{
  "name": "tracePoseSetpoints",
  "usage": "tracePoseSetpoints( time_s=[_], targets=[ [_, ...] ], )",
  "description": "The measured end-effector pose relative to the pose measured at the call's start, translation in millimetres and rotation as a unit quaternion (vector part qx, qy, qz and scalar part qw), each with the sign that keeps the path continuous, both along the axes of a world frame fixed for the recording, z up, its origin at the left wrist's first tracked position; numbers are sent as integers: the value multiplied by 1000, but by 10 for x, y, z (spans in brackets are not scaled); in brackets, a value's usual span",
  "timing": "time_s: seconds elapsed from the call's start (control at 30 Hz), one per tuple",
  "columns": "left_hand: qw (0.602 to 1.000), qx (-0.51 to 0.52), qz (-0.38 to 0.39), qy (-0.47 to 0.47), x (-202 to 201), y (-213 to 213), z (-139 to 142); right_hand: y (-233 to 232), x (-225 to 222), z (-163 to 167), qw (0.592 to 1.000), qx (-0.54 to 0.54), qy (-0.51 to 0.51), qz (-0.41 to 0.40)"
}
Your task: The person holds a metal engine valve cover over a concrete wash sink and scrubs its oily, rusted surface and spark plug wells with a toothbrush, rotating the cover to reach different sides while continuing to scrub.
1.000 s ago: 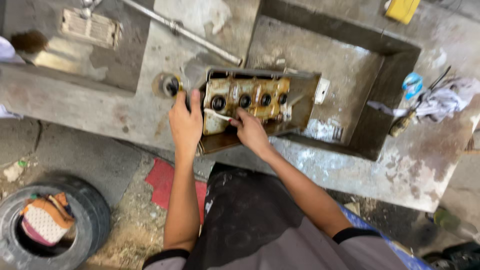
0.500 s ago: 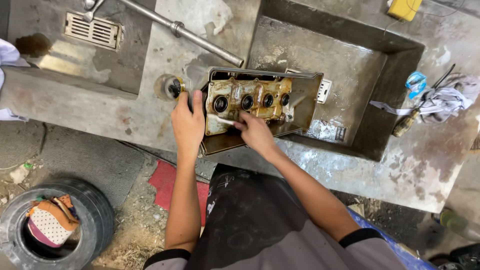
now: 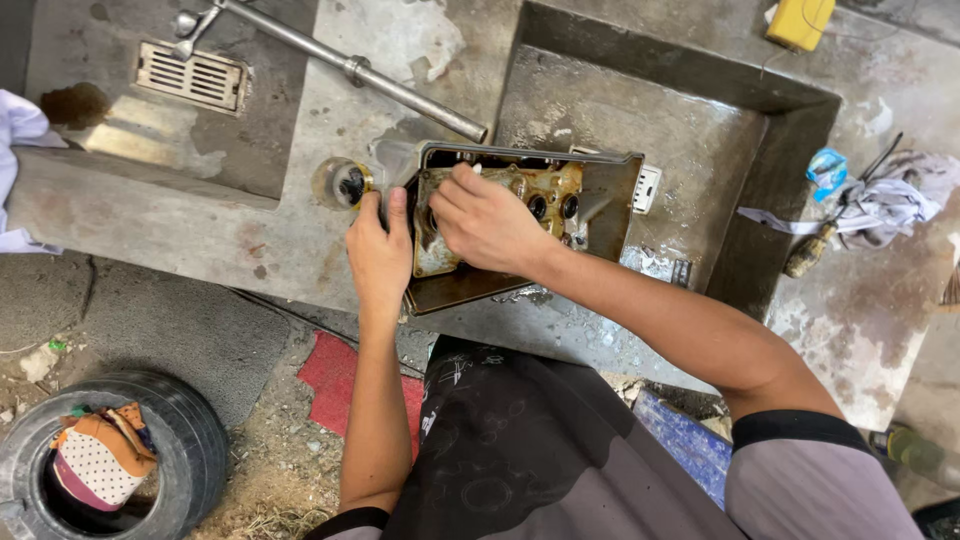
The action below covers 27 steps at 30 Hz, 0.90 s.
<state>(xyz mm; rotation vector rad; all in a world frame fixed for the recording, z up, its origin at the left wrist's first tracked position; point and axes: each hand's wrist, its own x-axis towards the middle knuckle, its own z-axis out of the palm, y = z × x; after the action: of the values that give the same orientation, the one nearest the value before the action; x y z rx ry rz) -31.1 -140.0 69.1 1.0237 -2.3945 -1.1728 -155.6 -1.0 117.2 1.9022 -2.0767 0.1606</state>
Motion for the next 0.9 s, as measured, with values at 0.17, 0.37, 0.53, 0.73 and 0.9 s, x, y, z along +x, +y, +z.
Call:
tracePoseSetpoints(
  time_s=[0.17, 0.37, 0.53, 0.73, 0.9],
  targets=[
    [1000, 12, -2, -20, -8, -8, -1, -35, -59, 3, 1000, 7, 8, -20],
    [1000, 0, -2, 13, -5, -8, -18, 159, -40, -219, 996, 10, -54, -76],
    [1000, 1, -6, 1, 5, -12, -23, 432, 287, -732, 919, -6, -367, -146],
    [1000, -2, -9, -19, 19, -11, -50, 537, 348, -1360, 856, 8, -477, -198],
    [1000, 4, -4, -29, 31, -20, -72, 619, 432, -1498, 855, -14, -465, -229]
  ],
)
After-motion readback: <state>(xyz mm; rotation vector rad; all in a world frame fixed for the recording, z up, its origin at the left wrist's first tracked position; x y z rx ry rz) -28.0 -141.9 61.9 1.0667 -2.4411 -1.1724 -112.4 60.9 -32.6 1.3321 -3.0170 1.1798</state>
